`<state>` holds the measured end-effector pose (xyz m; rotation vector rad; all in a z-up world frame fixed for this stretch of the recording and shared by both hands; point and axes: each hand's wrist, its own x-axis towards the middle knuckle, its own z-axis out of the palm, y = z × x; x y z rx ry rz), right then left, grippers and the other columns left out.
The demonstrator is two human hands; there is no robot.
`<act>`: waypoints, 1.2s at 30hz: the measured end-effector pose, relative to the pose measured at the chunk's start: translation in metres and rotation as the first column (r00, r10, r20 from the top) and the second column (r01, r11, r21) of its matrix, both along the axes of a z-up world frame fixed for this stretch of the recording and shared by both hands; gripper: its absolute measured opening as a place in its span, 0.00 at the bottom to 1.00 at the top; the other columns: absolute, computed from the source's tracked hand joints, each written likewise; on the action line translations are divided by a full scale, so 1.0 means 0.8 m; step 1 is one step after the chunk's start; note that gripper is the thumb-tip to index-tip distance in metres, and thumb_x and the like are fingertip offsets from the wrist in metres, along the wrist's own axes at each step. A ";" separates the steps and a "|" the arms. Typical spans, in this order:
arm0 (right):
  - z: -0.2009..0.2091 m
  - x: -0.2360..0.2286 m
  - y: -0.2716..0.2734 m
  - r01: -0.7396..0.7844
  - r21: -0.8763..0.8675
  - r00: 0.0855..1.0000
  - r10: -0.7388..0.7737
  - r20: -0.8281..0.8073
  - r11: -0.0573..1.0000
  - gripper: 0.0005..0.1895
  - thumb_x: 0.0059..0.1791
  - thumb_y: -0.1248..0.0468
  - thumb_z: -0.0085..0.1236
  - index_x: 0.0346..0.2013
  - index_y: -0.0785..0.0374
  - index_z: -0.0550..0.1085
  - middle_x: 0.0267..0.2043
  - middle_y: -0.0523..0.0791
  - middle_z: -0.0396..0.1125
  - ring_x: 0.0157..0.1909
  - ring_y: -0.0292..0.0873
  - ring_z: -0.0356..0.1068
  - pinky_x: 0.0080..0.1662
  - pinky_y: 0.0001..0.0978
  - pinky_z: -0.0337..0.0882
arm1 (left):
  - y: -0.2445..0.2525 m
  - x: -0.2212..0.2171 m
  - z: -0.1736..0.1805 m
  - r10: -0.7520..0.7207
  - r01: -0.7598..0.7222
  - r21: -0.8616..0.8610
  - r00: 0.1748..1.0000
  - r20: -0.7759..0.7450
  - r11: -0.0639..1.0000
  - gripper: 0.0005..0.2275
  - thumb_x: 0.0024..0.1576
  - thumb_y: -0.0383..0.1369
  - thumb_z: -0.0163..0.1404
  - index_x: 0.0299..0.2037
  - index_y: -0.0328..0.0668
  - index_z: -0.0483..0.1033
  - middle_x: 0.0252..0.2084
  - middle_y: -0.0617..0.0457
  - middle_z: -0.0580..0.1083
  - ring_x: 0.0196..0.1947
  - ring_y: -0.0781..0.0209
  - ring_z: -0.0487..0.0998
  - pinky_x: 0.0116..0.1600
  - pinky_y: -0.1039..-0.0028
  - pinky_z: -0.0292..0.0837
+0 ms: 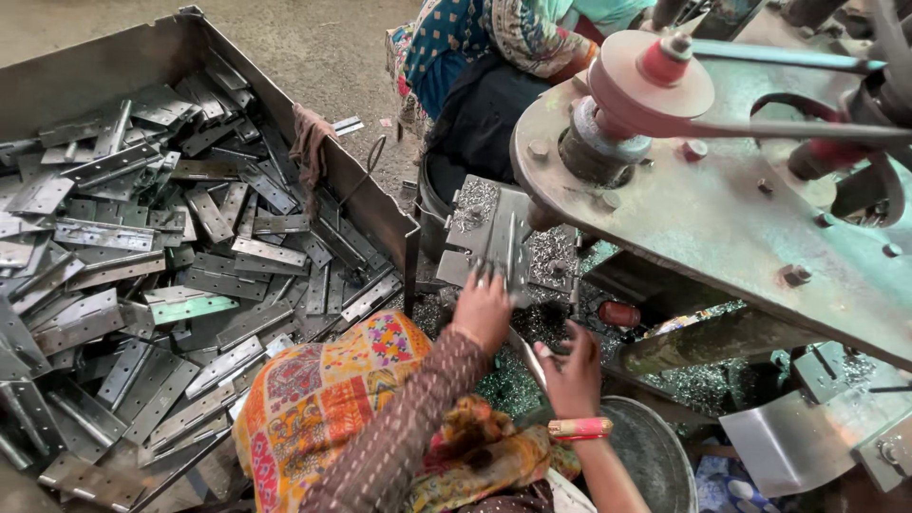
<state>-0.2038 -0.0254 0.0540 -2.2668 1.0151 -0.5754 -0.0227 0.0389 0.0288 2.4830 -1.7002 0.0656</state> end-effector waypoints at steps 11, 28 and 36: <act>-0.028 -0.016 -0.010 0.128 -0.042 0.921 -0.103 0.376 0.991 0.30 0.52 0.61 0.61 0.65 0.64 0.61 0.67 0.53 0.49 0.61 0.47 0.61 0.55 0.35 0.73 | 0.077 -0.029 0.035 -0.081 0.110 -0.575 0.994 0.076 0.811 0.07 0.58 0.31 0.49 0.42 0.37 0.73 0.45 0.47 0.73 0.49 0.49 0.78 0.54 0.52 0.72; -0.036 -0.018 -0.004 0.144 0.075 0.949 -0.159 0.271 0.987 0.26 0.52 0.61 0.60 0.62 0.62 0.63 0.65 0.52 0.50 0.59 0.49 0.63 0.51 0.37 0.74 | -0.012 0.020 0.020 0.198 -0.116 -0.430 0.969 0.150 0.895 0.06 0.57 0.31 0.51 0.43 0.41 0.73 0.46 0.48 0.73 0.40 0.59 0.77 0.41 0.68 0.76; -0.034 -0.017 -0.006 0.118 0.071 0.936 -0.135 0.325 0.990 0.26 0.51 0.61 0.60 0.62 0.63 0.64 0.65 0.52 0.50 0.59 0.47 0.65 0.53 0.35 0.75 | 0.020 0.005 0.003 0.295 -0.295 0.006 0.955 -0.006 0.955 0.35 0.61 0.58 0.30 0.61 0.31 0.67 0.71 0.40 0.59 0.69 0.46 0.60 0.70 0.54 0.52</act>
